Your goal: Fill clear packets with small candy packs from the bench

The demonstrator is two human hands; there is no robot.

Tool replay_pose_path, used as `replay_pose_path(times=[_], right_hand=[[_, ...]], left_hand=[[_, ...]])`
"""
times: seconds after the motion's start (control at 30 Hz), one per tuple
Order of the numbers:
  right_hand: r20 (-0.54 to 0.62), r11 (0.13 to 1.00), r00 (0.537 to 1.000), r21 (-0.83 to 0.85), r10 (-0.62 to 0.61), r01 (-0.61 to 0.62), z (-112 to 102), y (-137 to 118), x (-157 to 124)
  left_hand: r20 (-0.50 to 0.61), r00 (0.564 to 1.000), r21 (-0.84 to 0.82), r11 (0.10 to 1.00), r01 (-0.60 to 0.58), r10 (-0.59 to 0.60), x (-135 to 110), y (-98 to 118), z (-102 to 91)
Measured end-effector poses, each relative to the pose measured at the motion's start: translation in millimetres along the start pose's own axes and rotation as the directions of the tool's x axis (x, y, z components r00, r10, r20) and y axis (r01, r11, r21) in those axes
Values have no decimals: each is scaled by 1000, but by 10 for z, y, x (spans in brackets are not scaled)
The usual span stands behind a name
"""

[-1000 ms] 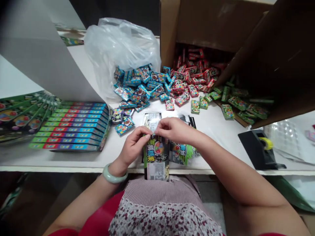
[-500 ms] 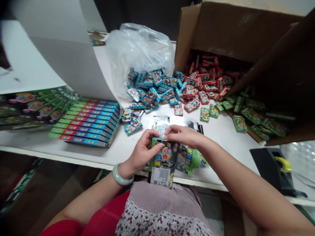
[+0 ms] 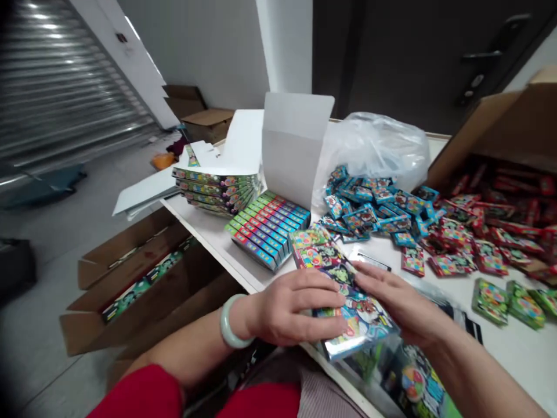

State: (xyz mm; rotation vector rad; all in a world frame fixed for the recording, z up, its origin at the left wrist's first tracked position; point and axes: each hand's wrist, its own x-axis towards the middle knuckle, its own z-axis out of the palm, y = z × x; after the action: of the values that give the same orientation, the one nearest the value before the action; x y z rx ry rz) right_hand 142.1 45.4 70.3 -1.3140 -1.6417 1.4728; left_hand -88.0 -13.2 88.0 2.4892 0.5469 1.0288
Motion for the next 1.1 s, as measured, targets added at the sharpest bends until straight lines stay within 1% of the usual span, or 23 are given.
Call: replay_pose_path(times=[0.03,0.07,0.1,0.13,0.17,0.2,0.23,0.27,0.3,0.33,0.4,0.5,0.6,0.73,0.8,0.93,0.97,1.0,1.03,1.07,1.1], right_hand=[[35,999,999,41,7,-8,110,-36,113],[49,997,999,79,12,-16,206,-76,231],[43,994,999,106,9,-13,287,-121,350],[18,994,1000,112,-14,11,354,-170,466],[-4,994,999,99,-50,50,411,-224,577],[-15,993,995,68,-99,100,463,-280,680],[-16,987,987,22,-160,160,516,-335,776],[-7,972,973,-36,-231,231,573,-388,864],[6,946,952,-104,-307,306,635,-437,943],[19,910,925,-176,-379,376,703,-480,1016],[34,822,870,-312,-492,477,846,-547,1140],[51,698,799,-456,-599,552,1038,-610,1289],[63,632,758,-508,-649,585,1183,-647,1420],[40,642,736,-459,-676,614,1349,-637,1570],[57,639,726,-430,-686,638,1417,-605,1624],[108,565,667,-442,-737,697,1479,-532,1680],[120,549,658,-451,-744,703,1480,-515,1683],[138,537,657,-466,-741,703,1477,-496,1682],[161,528,666,-488,-728,695,1473,-475,1678],[185,521,683,-518,-706,679,1467,-451,1673],[209,513,706,-554,-676,655,1463,-423,1666]], left_hand=[[-1,1000,83,996,22,-22,-93,-56,-40],[-41,997,157,985,70,-64,-201,-133,-97],[-111,986,227,962,150,-127,-320,-233,-179],[-186,960,290,922,258,-210,-443,-355,-285],[-298,905,336,854,398,-305,-565,-496,-408],[-379,837,393,751,531,-394,-678,-651,-538],[-381,781,463,629,624,-494,-778,-812,-663],[-369,761,481,591,648,-534,-861,-968,-771],[-357,745,500,559,662,-563,-925,-1110,-855],[-335,739,515,543,663,-584,-971,-1230,-911],[-310,738,535,532,657,-600,-1014,-1391,-950],[-296,735,563,511,650,-610,-1005,-1459,-914],[-287,735,577,502,644,-614,-972,-1437,-890],[-277,738,585,501,638,-615,-949,-1406,-912],[-285,738,583,501,640,-612,-947,-1393,-924],[-309,740,567,509,648,-598,-953,-1385,-917],[-320,741,560,513,650,-590,-958,-1392,-908],[-336,741,552,515,655,-582,-967,-1404,-897],[-361,737,542,514,665,-572,-979,-1418,-885],[-399,725,528,506,682,-561,-997,-1435,-874],[-451,704,508,491,708,-548,-1018,-1451,-866]])
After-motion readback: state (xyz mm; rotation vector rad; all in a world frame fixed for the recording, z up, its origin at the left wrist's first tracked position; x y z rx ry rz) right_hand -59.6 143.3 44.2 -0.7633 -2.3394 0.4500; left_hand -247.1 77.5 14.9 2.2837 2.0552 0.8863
